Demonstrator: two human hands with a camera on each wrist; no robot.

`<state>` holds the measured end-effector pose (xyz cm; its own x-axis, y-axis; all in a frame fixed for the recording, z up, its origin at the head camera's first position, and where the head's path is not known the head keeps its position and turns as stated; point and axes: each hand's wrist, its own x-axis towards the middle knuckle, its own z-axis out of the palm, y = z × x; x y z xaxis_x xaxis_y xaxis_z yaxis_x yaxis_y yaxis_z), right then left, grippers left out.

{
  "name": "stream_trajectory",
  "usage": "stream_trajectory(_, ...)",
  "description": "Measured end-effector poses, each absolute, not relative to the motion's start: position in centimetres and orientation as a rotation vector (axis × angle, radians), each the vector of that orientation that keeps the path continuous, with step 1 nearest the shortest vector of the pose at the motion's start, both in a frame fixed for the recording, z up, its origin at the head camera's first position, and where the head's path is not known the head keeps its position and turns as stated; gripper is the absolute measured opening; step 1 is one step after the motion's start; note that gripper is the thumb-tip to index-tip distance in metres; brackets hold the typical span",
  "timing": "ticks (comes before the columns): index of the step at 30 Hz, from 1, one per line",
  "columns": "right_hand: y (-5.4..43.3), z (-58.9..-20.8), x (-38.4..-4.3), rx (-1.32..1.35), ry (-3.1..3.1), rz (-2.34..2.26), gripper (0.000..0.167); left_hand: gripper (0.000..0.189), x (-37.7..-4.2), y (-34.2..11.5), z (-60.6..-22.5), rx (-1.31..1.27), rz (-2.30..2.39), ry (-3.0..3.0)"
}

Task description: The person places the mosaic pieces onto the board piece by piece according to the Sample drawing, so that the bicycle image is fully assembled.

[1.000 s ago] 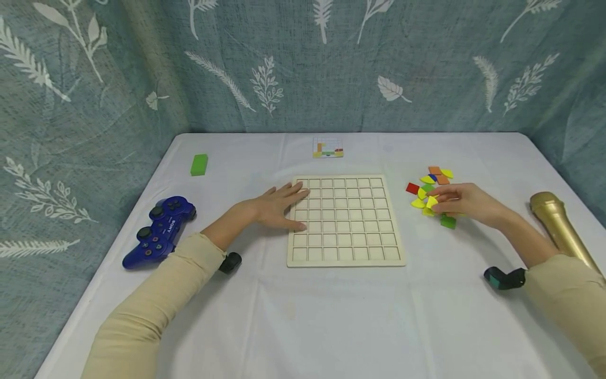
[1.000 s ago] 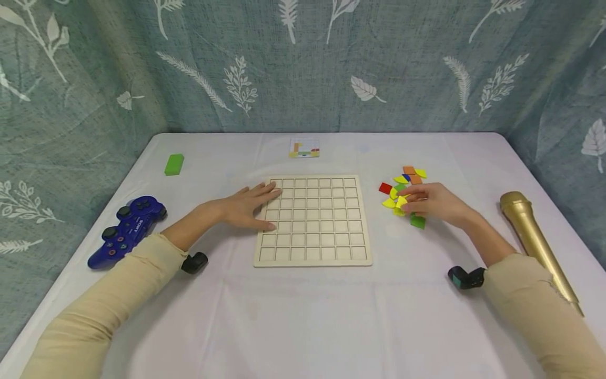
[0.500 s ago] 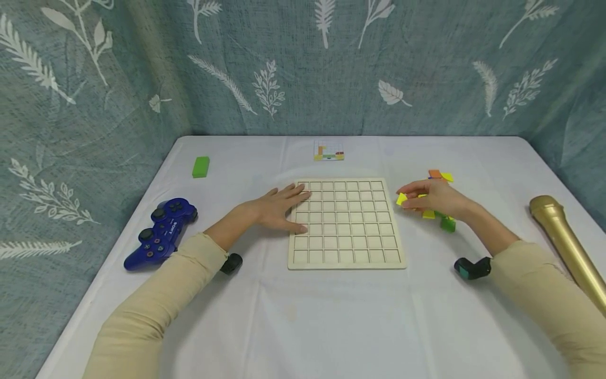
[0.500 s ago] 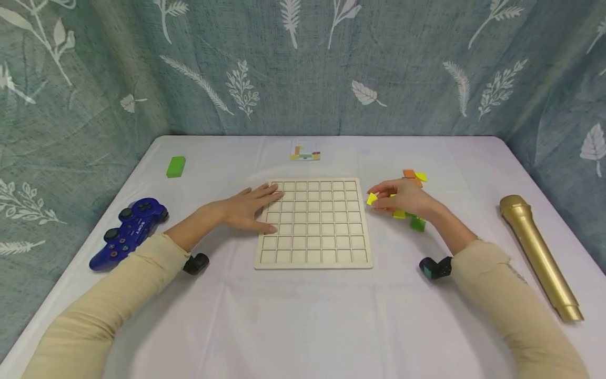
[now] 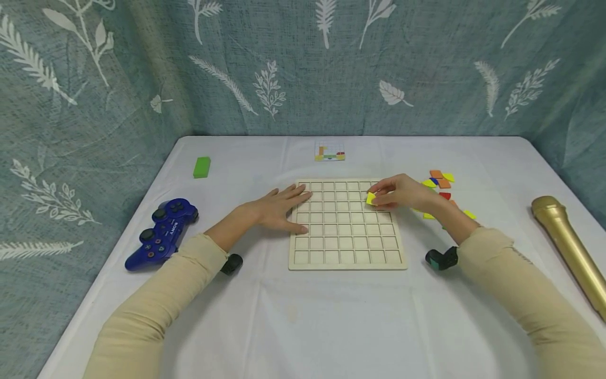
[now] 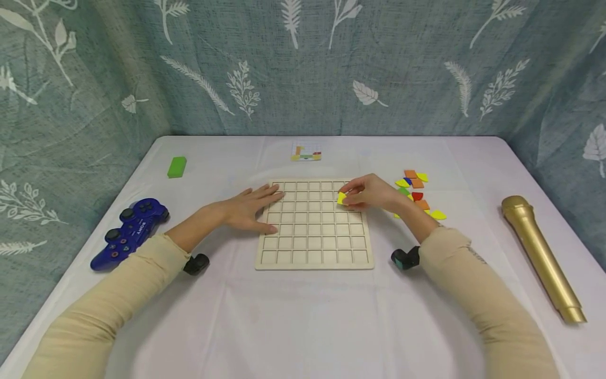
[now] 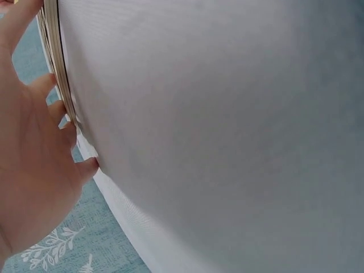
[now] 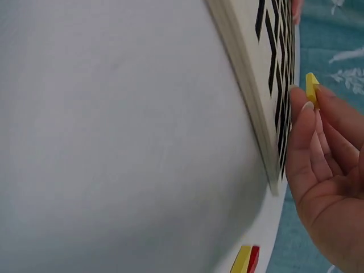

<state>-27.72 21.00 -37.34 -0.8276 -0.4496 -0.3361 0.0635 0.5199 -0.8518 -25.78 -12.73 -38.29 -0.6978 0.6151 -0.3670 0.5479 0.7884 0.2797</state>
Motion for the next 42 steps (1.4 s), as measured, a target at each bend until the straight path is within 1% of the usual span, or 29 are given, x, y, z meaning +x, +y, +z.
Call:
stream_trajectory(16,15.3,-37.2,-27.9,-0.404,2.198,-1.223,0.035,0.095,-25.7,-12.7,-38.3,0.869,0.188,2.541)
stream_trajectory(22,13.6,-37.1,-27.9,-0.391,2.236,-1.195,0.03,0.096,-25.8,-12.7,-38.4,0.851,0.17,2.552)
stream_trajectory(31,12.3,-37.3,-27.8,-0.315,2.252,-1.236,0.026,0.096,-25.8,-12.5,-38.3,0.836,0.158,2.538)
stream_trajectory(42,11.4,-37.2,-27.5,-0.335,2.318,-1.183,0.024,0.095,-25.7,-12.6,-38.0,0.836,0.166,2.532)
